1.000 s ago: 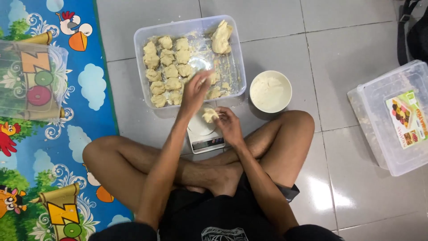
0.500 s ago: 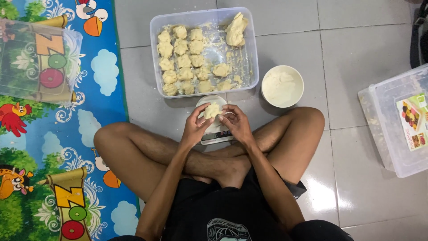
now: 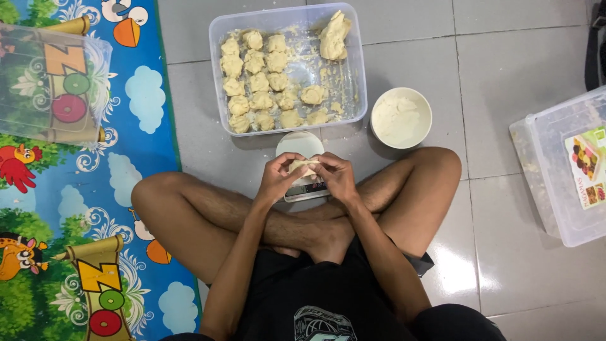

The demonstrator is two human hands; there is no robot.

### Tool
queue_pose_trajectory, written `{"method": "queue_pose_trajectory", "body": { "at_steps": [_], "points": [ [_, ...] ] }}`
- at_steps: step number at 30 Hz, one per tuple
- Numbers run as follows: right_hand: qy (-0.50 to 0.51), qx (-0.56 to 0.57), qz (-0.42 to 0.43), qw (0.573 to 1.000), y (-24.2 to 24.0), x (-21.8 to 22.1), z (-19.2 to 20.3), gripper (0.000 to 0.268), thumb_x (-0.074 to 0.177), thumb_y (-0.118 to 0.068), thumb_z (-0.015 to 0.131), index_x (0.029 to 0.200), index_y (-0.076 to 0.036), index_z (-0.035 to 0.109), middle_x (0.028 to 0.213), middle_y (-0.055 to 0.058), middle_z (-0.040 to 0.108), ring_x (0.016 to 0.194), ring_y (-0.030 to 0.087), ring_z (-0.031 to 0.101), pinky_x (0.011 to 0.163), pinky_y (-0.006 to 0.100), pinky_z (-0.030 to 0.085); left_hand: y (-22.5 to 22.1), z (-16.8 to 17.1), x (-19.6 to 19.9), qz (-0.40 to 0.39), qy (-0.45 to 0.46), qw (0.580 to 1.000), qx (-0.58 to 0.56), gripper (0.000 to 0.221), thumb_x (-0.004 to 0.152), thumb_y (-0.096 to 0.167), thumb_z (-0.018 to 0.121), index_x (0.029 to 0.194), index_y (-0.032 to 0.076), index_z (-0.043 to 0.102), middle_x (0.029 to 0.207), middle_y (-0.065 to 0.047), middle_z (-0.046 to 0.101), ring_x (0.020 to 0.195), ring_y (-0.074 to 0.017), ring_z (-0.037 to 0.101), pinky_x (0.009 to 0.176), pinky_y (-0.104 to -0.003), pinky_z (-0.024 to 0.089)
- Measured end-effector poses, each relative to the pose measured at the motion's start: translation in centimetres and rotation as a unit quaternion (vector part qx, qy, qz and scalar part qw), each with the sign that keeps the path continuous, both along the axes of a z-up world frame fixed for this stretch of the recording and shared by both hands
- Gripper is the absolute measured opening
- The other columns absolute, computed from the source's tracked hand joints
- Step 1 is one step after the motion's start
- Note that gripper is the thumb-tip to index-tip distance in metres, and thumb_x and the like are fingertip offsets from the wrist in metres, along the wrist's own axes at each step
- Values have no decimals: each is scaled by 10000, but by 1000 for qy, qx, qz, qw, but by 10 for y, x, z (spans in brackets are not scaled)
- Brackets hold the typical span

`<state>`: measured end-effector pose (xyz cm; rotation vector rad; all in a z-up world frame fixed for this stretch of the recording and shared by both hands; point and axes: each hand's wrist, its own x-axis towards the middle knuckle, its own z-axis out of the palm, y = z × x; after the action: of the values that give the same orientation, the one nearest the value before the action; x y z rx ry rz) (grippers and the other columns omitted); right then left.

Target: A person sitting on the floor is portioning dough by weighing individual pieces on a digital scale and adjusting their mass.

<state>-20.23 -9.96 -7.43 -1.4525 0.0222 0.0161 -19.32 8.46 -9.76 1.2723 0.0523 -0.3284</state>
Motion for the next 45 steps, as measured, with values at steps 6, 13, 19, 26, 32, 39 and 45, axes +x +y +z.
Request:
{"method": "queue_pose_trajectory", "body": {
  "at_steps": [6, 13, 19, 26, 32, 39, 45],
  "points": [
    [73, 92, -51, 992, 2, 0, -12, 105, 915, 48, 735, 1012, 85, 747, 745, 164, 688, 593, 154, 662, 478, 209, 531, -1, -9, 1, 3, 0, 999, -38, 287, 872, 45, 812, 1114, -29, 675, 954, -138, 717, 826, -169, 735, 740, -320, 636],
    [133, 209, -94, 964, 6, -2, -40, 111, 932, 38, 703, 1032, 82, 722, 767, 152, 694, 597, 138, 670, 467, 152, 517, -5, 9, -2, 0, -5, 998, -64, 262, 893, 47, 792, 1106, -30, 659, 984, -174, 722, 834, -193, 741, 759, -353, 634],
    [123, 272, -135, 945, -4, 3, 41, 234, 977, 49, 563, 756, 1, 624, 508, 18, 428, 408, 94, 426, 402, 213, 381, 3, 14, 0, 28, 17, 998, -57, 270, 889, 77, 805, 1108, 8, 663, 1024, -150, 714, 881, -198, 728, 773, -351, 624],
    [65, 157, -135, 976, -46, 13, -1, 130, 963, 18, 651, 1087, -14, 677, 879, 101, 668, 724, 128, 627, 659, 219, 505, 3, 47, 1, 102, 47, 990, -80, 338, 921, 37, 722, 1233, 68, 595, 1218, -74, 642, 1036, -165, 673, 889, -303, 601],
    [-5, 48, 43, 998, -6, 6, -6, 522, 795, 86, 822, 1289, 53, 657, 1277, 212, 653, 1116, 269, 647, 938, 342, 576, -2, 18, 1, -1, 9, 998, -64, 495, 869, 8, 800, 1321, 13, 600, 1246, -136, 644, 1082, -222, 681, 912, -386, 604],
    [-50, -111, 83, 989, -17, 11, 23, 321, 832, 13, 843, 1144, -37, 786, 1043, 181, 750, 936, 234, 696, 771, 347, 609, -3, 22, 4, -24, 29, 999, -31, 372, 901, 69, 795, 1246, -17, 683, 1068, -138, 678, 890, -179, 700, 774, -343, 636],
    [-87, -143, 143, 976, -12, 9, 49, 473, 751, -24, 903, 1190, 15, 734, 1107, 244, 734, 974, 375, 709, 834, 470, 584, 0, 13, 3, 4, 89, 994, -60, 362, 898, 102, 794, 1224, -13, 687, 1026, -125, 660, 850, -188, 722, 764, -324, 660]
  ]
}}
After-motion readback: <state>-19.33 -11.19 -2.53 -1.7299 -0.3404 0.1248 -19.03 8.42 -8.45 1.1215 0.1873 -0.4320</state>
